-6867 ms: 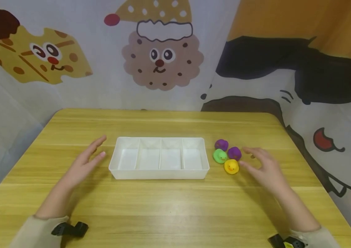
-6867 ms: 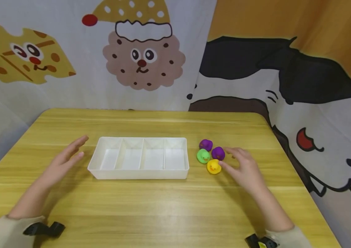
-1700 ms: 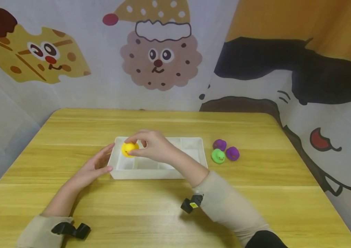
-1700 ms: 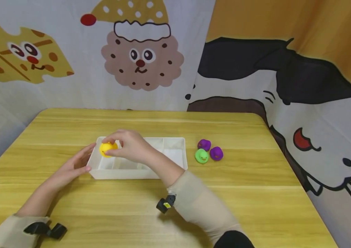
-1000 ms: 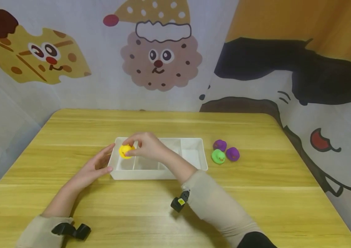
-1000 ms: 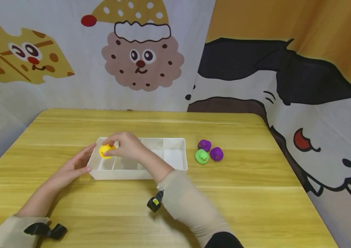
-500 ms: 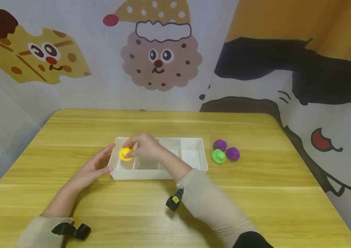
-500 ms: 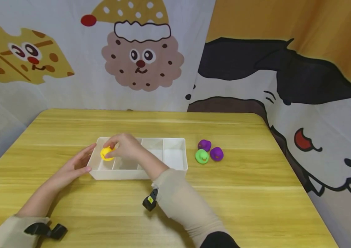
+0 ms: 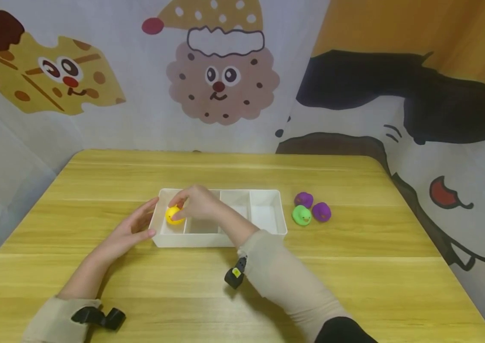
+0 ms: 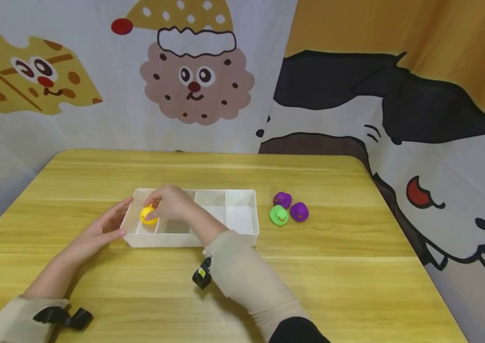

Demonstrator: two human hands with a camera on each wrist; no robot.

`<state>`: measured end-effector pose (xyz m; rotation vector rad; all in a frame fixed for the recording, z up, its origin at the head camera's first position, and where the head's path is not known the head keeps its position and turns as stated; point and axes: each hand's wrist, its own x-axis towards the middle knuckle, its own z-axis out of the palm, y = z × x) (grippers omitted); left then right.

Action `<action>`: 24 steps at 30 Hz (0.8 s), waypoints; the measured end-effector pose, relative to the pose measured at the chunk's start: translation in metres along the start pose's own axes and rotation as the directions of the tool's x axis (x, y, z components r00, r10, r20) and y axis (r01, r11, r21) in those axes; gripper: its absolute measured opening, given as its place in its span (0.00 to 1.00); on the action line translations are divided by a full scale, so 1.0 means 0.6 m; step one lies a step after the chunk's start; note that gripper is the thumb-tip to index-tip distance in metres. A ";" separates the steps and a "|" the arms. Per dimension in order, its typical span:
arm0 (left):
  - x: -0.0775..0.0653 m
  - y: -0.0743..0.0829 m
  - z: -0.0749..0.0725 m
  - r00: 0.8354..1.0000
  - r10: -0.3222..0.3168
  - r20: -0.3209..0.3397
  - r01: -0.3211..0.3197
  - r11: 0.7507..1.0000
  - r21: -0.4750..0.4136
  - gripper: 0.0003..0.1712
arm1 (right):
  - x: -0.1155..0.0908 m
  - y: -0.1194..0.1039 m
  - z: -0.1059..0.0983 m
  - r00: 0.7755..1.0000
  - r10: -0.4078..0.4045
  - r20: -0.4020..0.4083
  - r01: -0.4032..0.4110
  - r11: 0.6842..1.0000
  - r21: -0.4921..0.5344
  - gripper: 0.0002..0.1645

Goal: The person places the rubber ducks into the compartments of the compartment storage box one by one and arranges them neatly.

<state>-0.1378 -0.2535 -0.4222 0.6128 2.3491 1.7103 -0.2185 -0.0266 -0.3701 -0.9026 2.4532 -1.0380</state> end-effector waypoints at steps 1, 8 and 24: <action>0.000 0.000 0.000 1.000 -0.001 0.001 0.001 1.000 -0.002 0.42 | 0.001 0.000 0.001 1.000 0.003 0.002 -0.003 1.000 -0.005 0.16; 0.000 0.001 -0.001 1.000 -0.012 0.001 0.012 1.000 0.003 0.42 | 0.006 -0.005 0.005 0.998 0.054 0.021 -0.054 0.999 0.003 0.14; -0.001 0.001 0.000 1.000 -0.002 0.005 0.002 1.000 -0.006 0.41 | 0.009 -0.017 0.007 0.991 0.127 0.042 -0.126 0.992 -0.025 0.12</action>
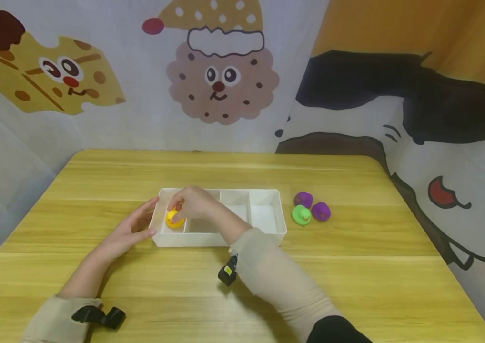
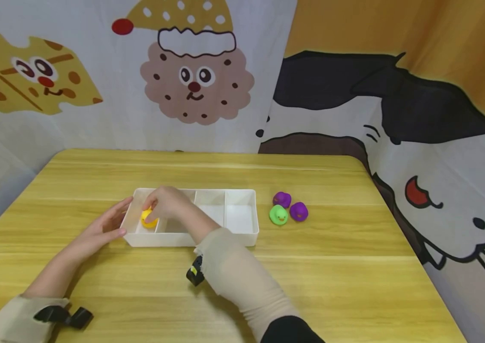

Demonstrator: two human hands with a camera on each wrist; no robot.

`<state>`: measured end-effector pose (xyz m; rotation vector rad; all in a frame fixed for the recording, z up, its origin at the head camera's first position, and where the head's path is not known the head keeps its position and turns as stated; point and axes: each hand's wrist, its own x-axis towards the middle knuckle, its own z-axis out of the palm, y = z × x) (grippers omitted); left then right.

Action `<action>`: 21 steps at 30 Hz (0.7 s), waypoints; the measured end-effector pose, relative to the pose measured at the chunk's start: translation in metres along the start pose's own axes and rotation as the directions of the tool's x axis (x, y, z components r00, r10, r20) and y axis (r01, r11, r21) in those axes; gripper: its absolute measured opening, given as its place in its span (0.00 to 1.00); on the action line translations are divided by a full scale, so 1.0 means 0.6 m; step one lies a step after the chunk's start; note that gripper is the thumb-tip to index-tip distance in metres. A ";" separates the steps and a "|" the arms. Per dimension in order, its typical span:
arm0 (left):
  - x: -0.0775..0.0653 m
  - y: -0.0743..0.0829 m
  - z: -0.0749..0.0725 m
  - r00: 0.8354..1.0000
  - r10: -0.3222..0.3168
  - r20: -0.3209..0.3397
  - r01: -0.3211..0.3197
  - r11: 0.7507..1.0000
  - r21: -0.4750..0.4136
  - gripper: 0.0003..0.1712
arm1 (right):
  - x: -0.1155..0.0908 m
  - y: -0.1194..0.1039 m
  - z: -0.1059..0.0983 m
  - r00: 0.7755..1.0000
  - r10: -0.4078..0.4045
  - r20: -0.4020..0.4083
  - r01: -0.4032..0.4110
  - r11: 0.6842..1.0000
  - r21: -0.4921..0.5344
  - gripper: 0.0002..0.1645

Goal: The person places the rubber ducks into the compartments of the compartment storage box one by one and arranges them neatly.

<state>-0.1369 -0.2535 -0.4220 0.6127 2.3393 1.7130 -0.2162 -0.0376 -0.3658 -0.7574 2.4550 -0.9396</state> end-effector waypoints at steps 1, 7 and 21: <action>0.000 0.000 0.000 1.000 0.001 0.000 -0.001 1.000 0.001 0.41 | 0.000 0.000 0.000 1.000 -0.001 0.000 0.001 1.000 -0.003 0.12; 0.000 -0.001 0.000 1.000 0.005 -0.003 -0.005 1.000 0.005 0.41 | -0.001 -0.001 -0.001 1.000 0.007 -0.002 -0.007 1.000 -0.008 0.11; 0.001 0.000 -0.001 1.000 -0.012 -0.003 0.012 1.000 -0.009 0.42 | -0.022 -0.002 -0.023 0.995 -0.088 -0.044 0.086 0.996 -0.030 0.18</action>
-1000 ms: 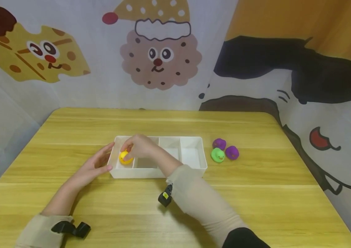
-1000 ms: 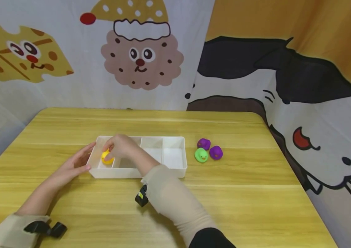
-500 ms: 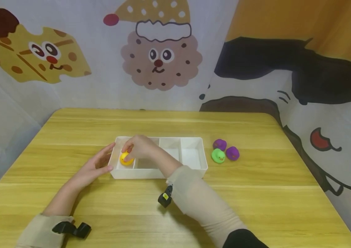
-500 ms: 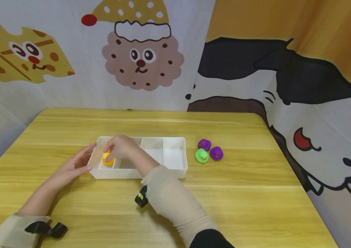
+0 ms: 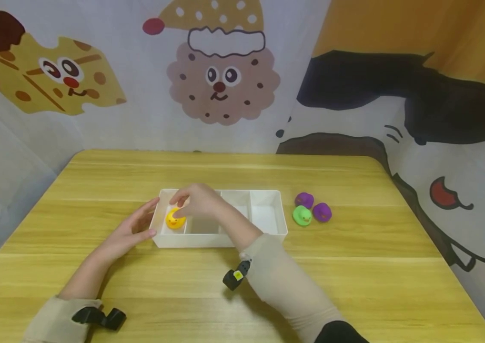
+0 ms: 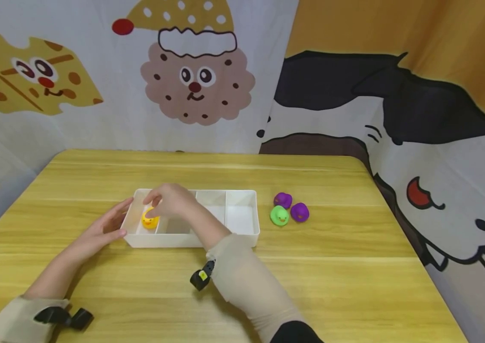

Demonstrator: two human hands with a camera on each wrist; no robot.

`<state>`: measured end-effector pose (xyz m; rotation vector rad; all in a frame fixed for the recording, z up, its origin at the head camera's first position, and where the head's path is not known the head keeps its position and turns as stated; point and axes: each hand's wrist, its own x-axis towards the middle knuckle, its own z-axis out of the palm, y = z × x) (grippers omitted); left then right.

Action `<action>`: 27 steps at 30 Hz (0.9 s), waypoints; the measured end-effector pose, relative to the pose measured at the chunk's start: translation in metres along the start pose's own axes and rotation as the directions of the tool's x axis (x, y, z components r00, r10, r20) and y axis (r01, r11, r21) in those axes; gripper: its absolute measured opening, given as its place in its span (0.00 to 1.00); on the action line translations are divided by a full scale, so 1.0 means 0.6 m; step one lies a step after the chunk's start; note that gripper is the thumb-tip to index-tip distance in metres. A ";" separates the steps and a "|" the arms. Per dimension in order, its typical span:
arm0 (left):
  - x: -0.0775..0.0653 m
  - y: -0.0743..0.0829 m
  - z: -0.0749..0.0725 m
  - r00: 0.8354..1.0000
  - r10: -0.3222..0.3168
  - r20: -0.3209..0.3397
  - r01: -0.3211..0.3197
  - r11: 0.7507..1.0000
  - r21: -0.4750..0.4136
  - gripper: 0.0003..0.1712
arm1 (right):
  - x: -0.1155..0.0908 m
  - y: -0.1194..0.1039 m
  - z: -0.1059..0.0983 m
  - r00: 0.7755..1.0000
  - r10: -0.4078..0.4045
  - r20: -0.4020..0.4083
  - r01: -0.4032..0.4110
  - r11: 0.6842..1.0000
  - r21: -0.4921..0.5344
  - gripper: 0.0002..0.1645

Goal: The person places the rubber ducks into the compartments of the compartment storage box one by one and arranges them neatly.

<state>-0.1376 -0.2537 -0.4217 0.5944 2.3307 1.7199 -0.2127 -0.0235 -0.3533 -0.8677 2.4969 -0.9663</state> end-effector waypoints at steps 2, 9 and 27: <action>-0.001 0.001 0.001 1.000 -0.005 -0.005 0.005 1.000 -0.002 0.41 | -0.006 -0.001 -0.004 1.000 -0.014 -0.015 0.014 1.000 0.008 0.19; -0.002 0.000 0.001 1.000 -0.014 -0.005 0.014 1.000 -0.001 0.41 | -0.035 -0.004 -0.020 0.994 -0.085 -0.070 0.091 0.992 0.085 0.19; -0.001 0.001 0.003 0.999 -0.037 -0.027 0.038 0.999 0.023 0.42 | -0.127 0.011 -0.063 0.971 -0.102 -0.215 0.133 0.982 0.135 0.19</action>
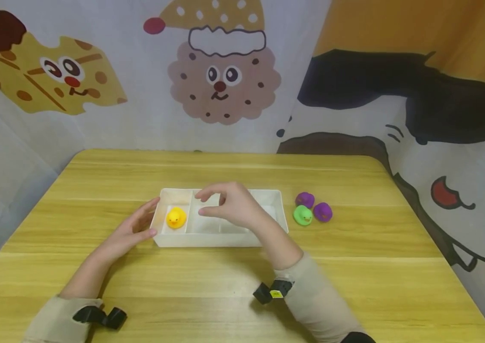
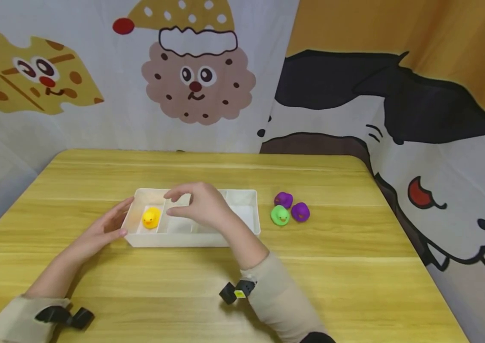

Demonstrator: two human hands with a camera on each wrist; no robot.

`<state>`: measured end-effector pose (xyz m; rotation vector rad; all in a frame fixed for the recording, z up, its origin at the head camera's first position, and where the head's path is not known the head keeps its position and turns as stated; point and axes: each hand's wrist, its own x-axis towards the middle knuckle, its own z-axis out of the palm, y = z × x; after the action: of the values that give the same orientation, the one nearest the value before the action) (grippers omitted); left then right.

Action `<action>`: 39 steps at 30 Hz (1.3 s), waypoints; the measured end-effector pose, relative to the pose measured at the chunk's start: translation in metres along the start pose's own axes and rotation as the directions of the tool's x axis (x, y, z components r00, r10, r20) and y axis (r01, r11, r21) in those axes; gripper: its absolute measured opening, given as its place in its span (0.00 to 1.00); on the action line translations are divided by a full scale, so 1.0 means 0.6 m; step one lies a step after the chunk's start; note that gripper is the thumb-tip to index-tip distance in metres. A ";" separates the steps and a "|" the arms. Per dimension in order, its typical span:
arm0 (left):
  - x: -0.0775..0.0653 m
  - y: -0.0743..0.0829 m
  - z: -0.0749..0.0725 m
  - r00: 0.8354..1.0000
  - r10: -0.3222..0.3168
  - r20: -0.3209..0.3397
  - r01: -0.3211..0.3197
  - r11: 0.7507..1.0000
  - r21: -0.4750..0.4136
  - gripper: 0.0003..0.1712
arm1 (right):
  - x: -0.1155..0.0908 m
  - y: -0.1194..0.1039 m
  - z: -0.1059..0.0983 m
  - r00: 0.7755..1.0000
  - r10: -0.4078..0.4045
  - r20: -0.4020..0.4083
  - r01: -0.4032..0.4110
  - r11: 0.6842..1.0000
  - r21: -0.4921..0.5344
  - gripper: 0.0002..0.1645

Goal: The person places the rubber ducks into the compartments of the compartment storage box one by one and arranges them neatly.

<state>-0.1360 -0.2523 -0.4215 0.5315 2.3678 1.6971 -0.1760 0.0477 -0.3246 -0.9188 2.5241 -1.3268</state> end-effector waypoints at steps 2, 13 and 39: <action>0.000 0.000 0.000 1.000 0.002 0.001 -0.002 1.000 0.000 0.42 | -0.009 0.001 -0.009 1.000 -0.012 -0.011 0.012 1.000 0.001 0.18; 0.002 -0.005 -0.001 1.000 0.003 0.006 -0.003 1.000 -0.001 0.42 | -0.060 0.012 -0.052 0.995 -0.037 -0.088 0.034 0.999 -0.036 0.16; 0.002 -0.003 -0.004 1.000 -0.028 -0.001 0.028 1.000 0.006 0.42 | -0.189 0.088 -0.153 0.949 0.040 -0.311 -0.034 0.999 0.024 0.16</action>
<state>-0.1382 -0.2546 -0.4226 0.4961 2.3706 1.6798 -0.1448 0.1995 -0.3279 -0.6998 2.7343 -1.5926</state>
